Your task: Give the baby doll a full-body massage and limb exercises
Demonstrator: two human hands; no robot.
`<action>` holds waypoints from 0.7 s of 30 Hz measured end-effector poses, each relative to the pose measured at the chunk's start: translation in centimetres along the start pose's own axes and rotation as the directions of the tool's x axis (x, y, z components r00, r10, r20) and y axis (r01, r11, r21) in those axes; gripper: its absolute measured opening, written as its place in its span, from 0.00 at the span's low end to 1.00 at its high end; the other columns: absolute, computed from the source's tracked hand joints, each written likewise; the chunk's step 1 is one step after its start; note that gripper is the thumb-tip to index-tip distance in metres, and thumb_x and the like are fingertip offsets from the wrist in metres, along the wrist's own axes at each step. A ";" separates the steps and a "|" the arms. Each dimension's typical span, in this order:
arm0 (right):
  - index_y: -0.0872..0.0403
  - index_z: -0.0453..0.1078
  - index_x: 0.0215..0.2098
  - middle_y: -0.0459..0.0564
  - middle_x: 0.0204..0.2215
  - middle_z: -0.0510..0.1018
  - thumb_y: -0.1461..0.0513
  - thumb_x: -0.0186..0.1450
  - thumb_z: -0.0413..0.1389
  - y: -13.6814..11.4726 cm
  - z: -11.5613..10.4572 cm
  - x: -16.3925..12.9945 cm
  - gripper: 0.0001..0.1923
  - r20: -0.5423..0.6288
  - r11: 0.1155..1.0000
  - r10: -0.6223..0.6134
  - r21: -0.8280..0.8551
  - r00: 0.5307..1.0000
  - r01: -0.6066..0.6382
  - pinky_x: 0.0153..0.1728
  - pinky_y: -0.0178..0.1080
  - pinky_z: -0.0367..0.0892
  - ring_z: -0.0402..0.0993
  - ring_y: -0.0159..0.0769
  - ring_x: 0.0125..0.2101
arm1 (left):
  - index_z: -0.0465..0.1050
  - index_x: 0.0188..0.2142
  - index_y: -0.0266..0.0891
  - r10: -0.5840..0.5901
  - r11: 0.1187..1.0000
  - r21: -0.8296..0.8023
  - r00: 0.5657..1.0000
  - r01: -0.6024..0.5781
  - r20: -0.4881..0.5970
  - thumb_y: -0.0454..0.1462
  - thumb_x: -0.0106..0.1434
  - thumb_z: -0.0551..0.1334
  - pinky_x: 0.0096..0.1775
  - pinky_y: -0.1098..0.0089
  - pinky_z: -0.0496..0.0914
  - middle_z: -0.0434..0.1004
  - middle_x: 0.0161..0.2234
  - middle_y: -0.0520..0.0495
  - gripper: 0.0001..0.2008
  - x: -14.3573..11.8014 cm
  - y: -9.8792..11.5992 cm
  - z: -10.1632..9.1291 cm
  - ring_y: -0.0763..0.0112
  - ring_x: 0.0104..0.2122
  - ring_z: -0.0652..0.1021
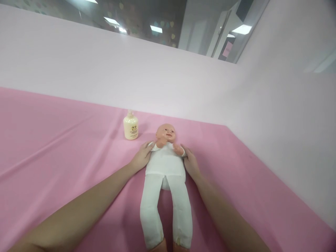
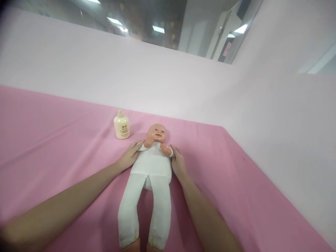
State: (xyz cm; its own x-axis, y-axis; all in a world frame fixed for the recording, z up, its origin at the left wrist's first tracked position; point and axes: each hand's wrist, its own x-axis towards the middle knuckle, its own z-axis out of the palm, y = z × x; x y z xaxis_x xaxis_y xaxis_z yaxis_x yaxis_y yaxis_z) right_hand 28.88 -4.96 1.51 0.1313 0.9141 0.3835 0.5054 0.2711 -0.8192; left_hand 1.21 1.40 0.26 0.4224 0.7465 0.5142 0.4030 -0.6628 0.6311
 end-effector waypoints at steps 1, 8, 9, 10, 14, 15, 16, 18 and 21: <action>0.48 0.66 0.60 0.49 0.58 0.71 0.67 0.61 0.45 -0.1 0.1 0.0 0.30 0.017 1.000 -0.005 -0.015 1.000 0.006 0.61 0.48 0.59 0.66 0.40 0.58 | 0.55 0.66 0.51 0.023 0.999 0.027 0.999 -0.024 0.038 0.32 0.68 0.49 0.62 0.50 0.58 0.62 0.61 0.43 0.28 -0.1 -0.2 0.1 0.57 0.60 0.63; 0.48 0.69 0.57 0.49 0.56 0.73 0.67 0.58 0.45 -0.3 0.3 0.2 0.30 0.001 1.000 -0.008 0.024 1.000 0.008 0.60 0.48 0.60 0.68 0.40 0.56 | 0.56 0.66 0.51 0.036 0.998 0.054 0.997 -0.040 0.069 0.32 0.68 0.48 0.62 0.50 0.58 0.60 0.62 0.43 0.29 -0.1 -0.9 0.4 0.56 0.60 0.62; 0.48 0.69 0.57 0.48 0.56 0.73 0.67 0.58 0.46 -0.2 0.2 0.2 0.30 -0.006 0.999 0.006 0.042 1.000 -0.006 0.60 0.48 0.60 0.68 0.40 0.56 | 0.56 0.66 0.50 0.038 0.998 0.040 0.998 -0.040 0.059 0.32 0.68 0.48 0.62 0.50 0.58 0.61 0.62 0.43 0.28 -0.1 -0.7 0.3 0.56 0.60 0.63; 0.48 0.69 0.57 0.48 0.55 0.74 0.67 0.57 0.47 -0.2 0.1 0.3 0.30 -0.007 0.997 0.022 0.071 1.000 -0.021 0.61 0.48 0.59 0.68 0.40 0.56 | 0.56 0.66 0.49 0.034 0.999 0.021 0.998 -0.035 0.043 0.32 0.68 0.48 0.62 0.51 0.57 0.62 0.61 0.43 0.28 0.0 -0.5 0.2 0.57 0.60 0.63; 0.48 0.71 0.53 0.47 0.51 0.77 0.64 0.56 0.52 0.2 -0.2 0.5 0.26 -0.013 0.958 0.149 0.249 0.989 -0.141 0.57 0.49 0.63 0.71 0.43 0.52 | 0.53 0.66 0.45 -0.045 0.992 -0.117 0.998 0.040 -0.042 0.35 0.68 0.50 0.63 0.53 0.56 0.63 0.62 0.43 0.27 0.2 0.4 -0.3 0.58 0.61 0.64; 0.50 0.73 0.50 0.48 0.48 0.79 0.63 0.56 0.54 0.4 -0.2 0.6 0.23 -0.028 0.940 0.197 0.290 0.980 -0.180 0.54 0.49 0.65 0.73 0.44 0.49 | 0.52 0.66 0.44 -0.082 0.984 -0.162 0.995 0.071 -0.062 0.36 0.68 0.51 0.63 0.53 0.56 0.63 0.62 0.43 0.27 0.2 0.5 -0.3 0.59 0.61 0.64; 0.52 0.73 0.47 0.50 0.45 0.80 0.62 0.56 0.55 0.6 -0.3 0.7 0.20 -0.049 0.922 0.240 0.325 0.970 -0.211 0.52 0.49 0.66 0.74 0.45 0.47 | 0.52 0.66 0.44 -0.120 0.973 -0.208 0.990 0.101 -0.079 0.37 0.68 0.52 0.63 0.54 0.56 0.62 0.63 0.43 0.27 0.2 0.6 -0.3 0.59 0.62 0.64; 0.55 0.73 0.45 0.52 0.43 0.80 0.59 0.57 0.55 1.1 -0.2 0.8 0.18 -0.087 0.895 0.292 0.377 0.952 -0.240 0.50 0.49 0.67 0.75 0.45 0.45 | 0.51 0.65 0.43 -0.200 0.944 -0.290 0.972 0.158 -0.120 0.39 0.68 0.53 0.63 0.55 0.56 0.62 0.62 0.42 0.27 0.2 0.4 -0.3 0.59 0.62 0.64; 0.55 0.69 0.52 0.54 0.48 0.78 0.57 0.59 0.54 2.2 -0.2 0.9 0.23 -0.124 0.891 0.305 0.388 0.944 -0.236 0.51 0.50 0.68 0.74 0.46 0.48 | 0.51 0.63 0.41 -0.316 0.896 -0.378 0.932 0.231 -0.179 0.42 0.67 0.56 0.61 0.56 0.60 0.65 0.59 0.40 0.27 0.1 -0.3 -0.1 0.59 0.59 0.67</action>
State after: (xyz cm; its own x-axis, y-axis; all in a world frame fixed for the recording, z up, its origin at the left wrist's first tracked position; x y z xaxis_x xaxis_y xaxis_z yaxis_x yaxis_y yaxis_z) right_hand 30.28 -3.59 0.15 0.3839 0.9084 0.1657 0.0878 0.1427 -0.9859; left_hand 1.02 1.68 0.19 0.1214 0.9154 0.3838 0.1517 -0.3993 0.9042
